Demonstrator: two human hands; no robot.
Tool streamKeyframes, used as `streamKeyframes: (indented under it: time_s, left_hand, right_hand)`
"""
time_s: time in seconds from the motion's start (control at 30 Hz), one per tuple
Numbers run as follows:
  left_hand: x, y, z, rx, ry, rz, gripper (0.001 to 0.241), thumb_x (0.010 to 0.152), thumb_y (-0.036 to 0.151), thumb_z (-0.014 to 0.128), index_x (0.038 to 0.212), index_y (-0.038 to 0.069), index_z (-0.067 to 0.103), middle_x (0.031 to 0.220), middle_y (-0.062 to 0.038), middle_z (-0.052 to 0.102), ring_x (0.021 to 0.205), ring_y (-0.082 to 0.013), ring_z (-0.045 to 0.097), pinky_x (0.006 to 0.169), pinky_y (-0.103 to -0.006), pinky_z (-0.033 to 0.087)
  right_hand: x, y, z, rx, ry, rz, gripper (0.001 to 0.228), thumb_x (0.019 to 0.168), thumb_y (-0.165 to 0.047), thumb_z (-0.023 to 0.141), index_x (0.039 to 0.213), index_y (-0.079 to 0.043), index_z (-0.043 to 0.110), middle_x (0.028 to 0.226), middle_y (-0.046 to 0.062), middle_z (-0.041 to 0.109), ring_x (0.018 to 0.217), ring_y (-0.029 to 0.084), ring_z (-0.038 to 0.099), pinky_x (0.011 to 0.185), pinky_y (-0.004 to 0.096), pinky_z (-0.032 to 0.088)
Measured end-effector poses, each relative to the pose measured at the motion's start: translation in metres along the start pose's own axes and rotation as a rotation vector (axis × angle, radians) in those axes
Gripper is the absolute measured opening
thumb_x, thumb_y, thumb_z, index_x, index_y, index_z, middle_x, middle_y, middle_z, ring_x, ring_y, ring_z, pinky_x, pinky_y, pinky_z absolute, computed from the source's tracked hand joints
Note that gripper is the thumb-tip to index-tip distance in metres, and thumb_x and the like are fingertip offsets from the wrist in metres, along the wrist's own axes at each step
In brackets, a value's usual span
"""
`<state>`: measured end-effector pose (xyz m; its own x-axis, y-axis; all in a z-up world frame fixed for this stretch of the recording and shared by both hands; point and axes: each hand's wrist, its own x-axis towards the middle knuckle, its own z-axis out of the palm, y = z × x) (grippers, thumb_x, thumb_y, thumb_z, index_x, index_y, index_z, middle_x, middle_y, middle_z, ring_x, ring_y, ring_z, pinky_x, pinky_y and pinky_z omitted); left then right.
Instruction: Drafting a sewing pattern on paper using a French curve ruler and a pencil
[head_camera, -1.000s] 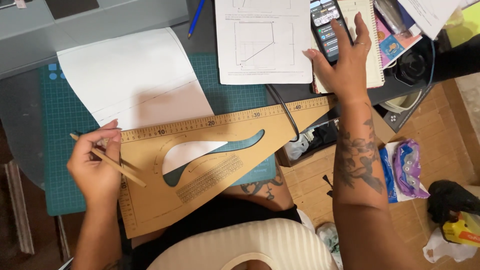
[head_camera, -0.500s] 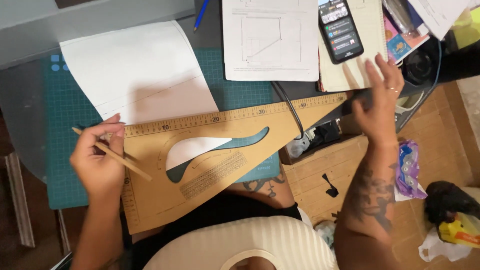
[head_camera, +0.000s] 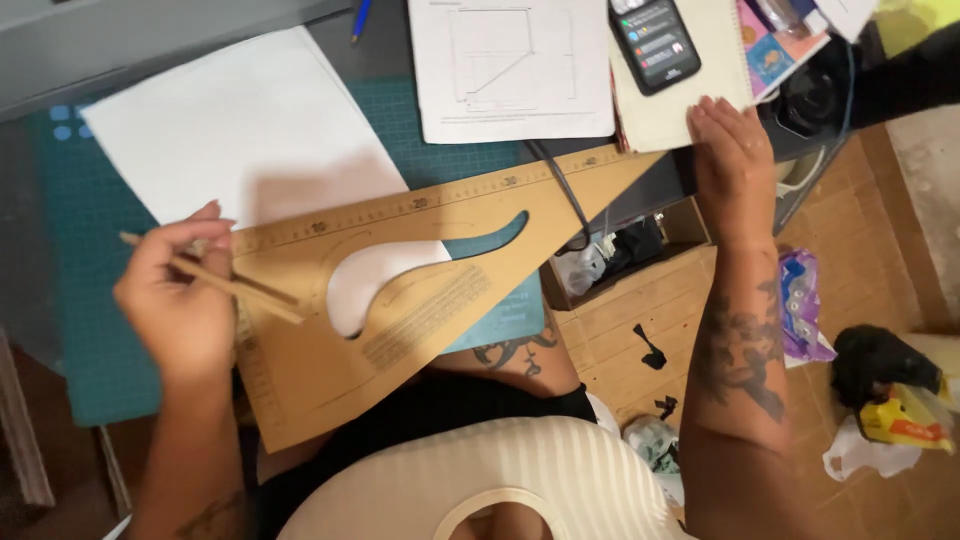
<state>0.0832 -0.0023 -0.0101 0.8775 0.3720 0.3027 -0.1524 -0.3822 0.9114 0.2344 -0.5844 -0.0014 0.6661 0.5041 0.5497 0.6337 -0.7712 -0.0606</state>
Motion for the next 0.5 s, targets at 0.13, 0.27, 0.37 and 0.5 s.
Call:
streamKeyframes:
  time_s: [0.13,0.27,0.37,0.5]
  left_hand:
    - [-0.005,-0.015,0.000,0.094,0.048,0.002,0.023,0.105,-0.004,0.073,0.127,0.001,0.072,0.125,-0.014,0.075,0.115,-0.0232,0.071,0.102,-0.0338,0.055]
    - [0.006,-0.001,-0.017,0.221,0.201,0.178,0.015,0.103,-0.009,0.072,0.118,-0.008,0.075,0.116,-0.032,0.075,0.108,-0.0497,0.072,0.091,-0.0537,0.060]
    - [0.018,-0.038,-0.039,0.451,0.115,0.313,0.020,0.118,0.016,0.057,0.128,0.001,0.064,0.136,-0.029,0.070,0.119,-0.0463,0.073,0.095,-0.0530,0.060]
    - [0.045,-0.069,-0.024,0.546,0.013,0.110,0.045,0.112,0.028,0.068,0.142,-0.004,0.056,0.150,-0.037,0.053,0.137,-0.0570,0.051,0.109,-0.0619,0.046]
  right_hand:
    - [0.007,-0.073,0.003,0.097,-0.099,0.115,0.062,0.098,0.003,0.053,0.160,-0.002,0.054,0.160,0.029,0.053,0.150,0.056,0.044,0.128,0.071,0.020]
    - [0.042,-0.201,0.019,0.384,-0.020,-0.107,0.047,0.090,0.006,0.074,0.137,0.004,0.072,0.140,0.029,0.068,0.133,0.054,0.060,0.123,0.064,0.038]
    - [0.069,-0.279,0.019,0.608,-0.326,-0.362,0.062,0.104,-0.036,0.075,0.157,-0.015,0.050,0.167,0.017,0.043,0.156,0.040,0.043,0.132,0.064,0.033]
    - [0.082,-0.323,0.032,0.390,-0.513,-0.547,0.094,0.092,-0.051,0.082,0.164,-0.013,0.036,0.168,0.021,0.037,0.153,0.039,0.042,0.130,0.064,0.031]
